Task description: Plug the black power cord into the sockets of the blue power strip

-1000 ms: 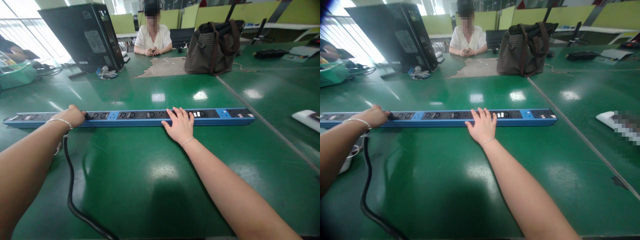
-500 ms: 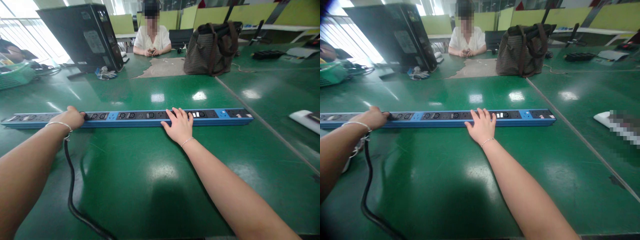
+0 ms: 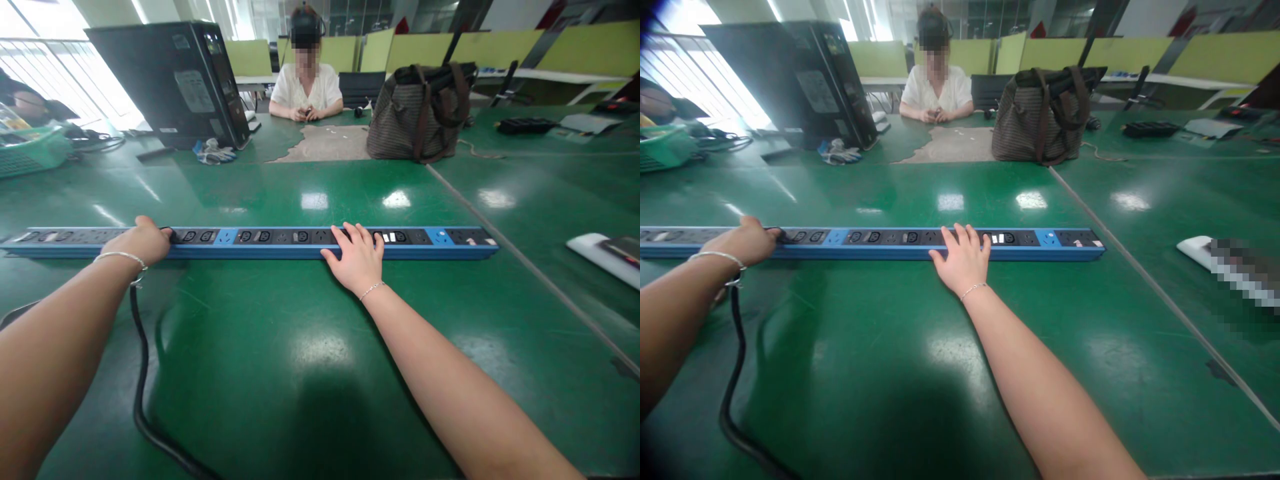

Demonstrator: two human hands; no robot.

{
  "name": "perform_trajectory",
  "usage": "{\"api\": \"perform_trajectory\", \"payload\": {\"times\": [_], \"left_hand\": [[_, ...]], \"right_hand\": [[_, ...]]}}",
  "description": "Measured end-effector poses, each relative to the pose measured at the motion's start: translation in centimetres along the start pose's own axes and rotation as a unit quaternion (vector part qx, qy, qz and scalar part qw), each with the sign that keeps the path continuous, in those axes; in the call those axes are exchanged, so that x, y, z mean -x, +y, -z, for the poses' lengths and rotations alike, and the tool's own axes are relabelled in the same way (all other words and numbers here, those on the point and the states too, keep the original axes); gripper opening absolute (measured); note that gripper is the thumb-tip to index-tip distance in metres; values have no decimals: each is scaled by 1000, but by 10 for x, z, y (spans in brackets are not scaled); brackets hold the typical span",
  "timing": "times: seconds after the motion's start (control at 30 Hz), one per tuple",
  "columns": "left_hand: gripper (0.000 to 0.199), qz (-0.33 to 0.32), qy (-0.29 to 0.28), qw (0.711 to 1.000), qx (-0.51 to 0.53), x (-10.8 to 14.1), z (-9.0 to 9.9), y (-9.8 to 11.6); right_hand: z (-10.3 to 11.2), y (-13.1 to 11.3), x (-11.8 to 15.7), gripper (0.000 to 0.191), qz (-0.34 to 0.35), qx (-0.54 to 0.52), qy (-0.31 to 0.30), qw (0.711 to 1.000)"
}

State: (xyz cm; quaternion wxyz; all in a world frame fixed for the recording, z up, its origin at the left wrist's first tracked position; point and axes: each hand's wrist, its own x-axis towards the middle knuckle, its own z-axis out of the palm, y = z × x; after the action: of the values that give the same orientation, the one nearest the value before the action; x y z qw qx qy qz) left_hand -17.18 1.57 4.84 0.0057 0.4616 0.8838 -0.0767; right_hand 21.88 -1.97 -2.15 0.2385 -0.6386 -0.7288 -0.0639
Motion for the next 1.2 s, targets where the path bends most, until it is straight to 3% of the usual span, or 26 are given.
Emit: {"api": "perform_trajectory", "payload": {"times": [0.3,0.5,0.63,0.73,0.87,1.0,1.2], "left_hand": [[64,-3,3,1000,18,4,4,0],[68,13,82,994,74,4,38,-9],[70,-18,91,993,70,11,58,-9],[61,-44,72,995,50,18,60,-4],[49,-77,-1,995,68,25,53,3],[50,-100,-40,988,114,34,44,15],[51,-145,-61,983,93,49,36,41]], "right_hand": [[-1,1,0,53,-1,-2,-2,1000],[-1,1,-1,53,0,-1,-3,1000],[-1,1,-1,53,-1,-3,-1,1000],[-2,1,0,53,1,-2,-1,1000],[-2,1,0,53,1,0,0,1000],[-2,1,0,53,0,-5,1,1000],[-1,1,0,53,0,-9,0,1000]]}}
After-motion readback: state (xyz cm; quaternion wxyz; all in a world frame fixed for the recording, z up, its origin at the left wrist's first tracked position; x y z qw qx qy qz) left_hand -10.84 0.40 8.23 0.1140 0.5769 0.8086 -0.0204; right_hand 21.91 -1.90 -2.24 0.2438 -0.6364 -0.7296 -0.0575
